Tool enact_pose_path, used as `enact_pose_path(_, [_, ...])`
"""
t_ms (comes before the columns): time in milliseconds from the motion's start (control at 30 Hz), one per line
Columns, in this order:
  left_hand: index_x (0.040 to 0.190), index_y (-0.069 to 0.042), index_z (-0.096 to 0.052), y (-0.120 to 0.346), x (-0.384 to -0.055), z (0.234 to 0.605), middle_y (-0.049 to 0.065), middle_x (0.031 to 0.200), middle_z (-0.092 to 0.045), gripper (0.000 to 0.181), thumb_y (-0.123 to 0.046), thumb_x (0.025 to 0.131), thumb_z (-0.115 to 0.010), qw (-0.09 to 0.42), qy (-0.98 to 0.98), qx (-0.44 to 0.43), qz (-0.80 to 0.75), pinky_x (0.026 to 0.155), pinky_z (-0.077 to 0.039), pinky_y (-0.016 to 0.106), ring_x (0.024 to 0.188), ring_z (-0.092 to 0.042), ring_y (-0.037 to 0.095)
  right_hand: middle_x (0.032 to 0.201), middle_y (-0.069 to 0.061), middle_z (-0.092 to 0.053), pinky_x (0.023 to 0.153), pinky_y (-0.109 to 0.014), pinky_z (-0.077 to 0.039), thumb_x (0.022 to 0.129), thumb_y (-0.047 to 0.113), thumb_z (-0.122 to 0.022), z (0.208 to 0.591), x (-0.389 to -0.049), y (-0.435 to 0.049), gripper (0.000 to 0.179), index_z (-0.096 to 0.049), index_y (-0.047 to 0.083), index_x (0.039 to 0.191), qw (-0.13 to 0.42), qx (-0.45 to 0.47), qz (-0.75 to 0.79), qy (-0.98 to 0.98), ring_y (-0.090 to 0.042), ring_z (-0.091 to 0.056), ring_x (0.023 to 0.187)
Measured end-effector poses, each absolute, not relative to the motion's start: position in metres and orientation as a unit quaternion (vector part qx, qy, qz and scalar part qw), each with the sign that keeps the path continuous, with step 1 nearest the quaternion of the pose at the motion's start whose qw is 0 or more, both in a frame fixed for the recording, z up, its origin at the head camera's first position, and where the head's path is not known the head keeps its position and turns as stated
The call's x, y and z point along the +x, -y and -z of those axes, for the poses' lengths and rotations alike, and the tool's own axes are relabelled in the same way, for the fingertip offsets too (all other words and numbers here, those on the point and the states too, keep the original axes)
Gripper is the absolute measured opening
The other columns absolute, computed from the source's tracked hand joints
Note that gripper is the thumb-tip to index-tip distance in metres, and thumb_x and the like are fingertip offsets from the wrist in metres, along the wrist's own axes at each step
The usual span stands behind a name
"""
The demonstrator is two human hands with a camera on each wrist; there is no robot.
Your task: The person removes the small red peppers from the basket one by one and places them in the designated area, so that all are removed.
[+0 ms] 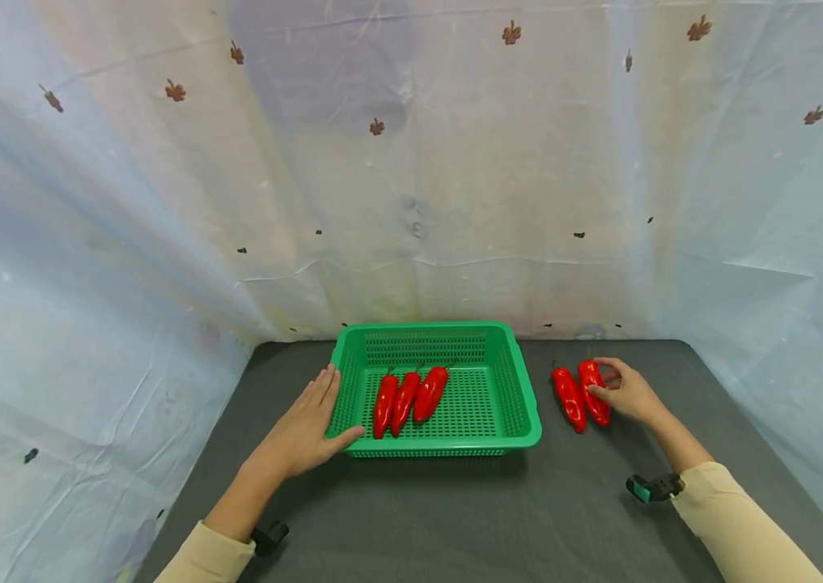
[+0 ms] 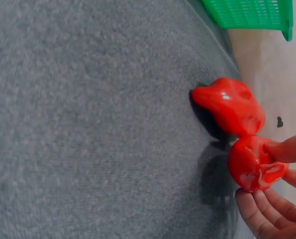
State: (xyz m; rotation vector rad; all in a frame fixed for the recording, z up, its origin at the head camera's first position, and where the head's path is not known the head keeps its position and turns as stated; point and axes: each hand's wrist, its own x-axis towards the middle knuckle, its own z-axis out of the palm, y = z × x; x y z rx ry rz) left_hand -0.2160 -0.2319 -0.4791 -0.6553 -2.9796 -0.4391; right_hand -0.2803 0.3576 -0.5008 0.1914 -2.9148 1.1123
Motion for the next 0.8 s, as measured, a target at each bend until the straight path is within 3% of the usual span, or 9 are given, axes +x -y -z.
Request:
enact_pose_path(367, [0.17, 0.003, -0.009, 0.2315, -0.2168, 0.4799, 0.021, 0.179, -0.005, 0.112, -0.073, 0.102, -0.055, 0.032, 0.966, -0.213, 0.141, 0.133, -0.016, 0.056, 0.165, -0.011, 0.039, 0.121, -0.039, -0.063, 0.07, -0.038, -0.057, 0.102, 0.014, -0.073, 0.5071, -0.2839, -0.3606, 0.062, -0.044, -0.015, 0.149, -0.004, 0.058, -0.342, 0.938, -0.042, -0.067, 0.098])
enact_pose_path(800, [0.171, 0.002, -0.009, 0.2313, -0.2167, 0.48, 0.021, 0.179, -0.005, 0.111, -0.073, 0.102, -0.054, 0.029, 0.968, -0.209, 0.135, 0.133, -0.016, 0.056, 0.166, -0.01, 0.038, 0.121, -0.038, -0.063, 0.075, -0.045, -0.058, 0.105, 0.02, -0.072, 0.5087, -0.2857, -0.3626, 0.064, -0.044, -0.015, 0.15, -0.026, 0.042, -0.336, 0.941, -0.038, -0.067, 0.096])
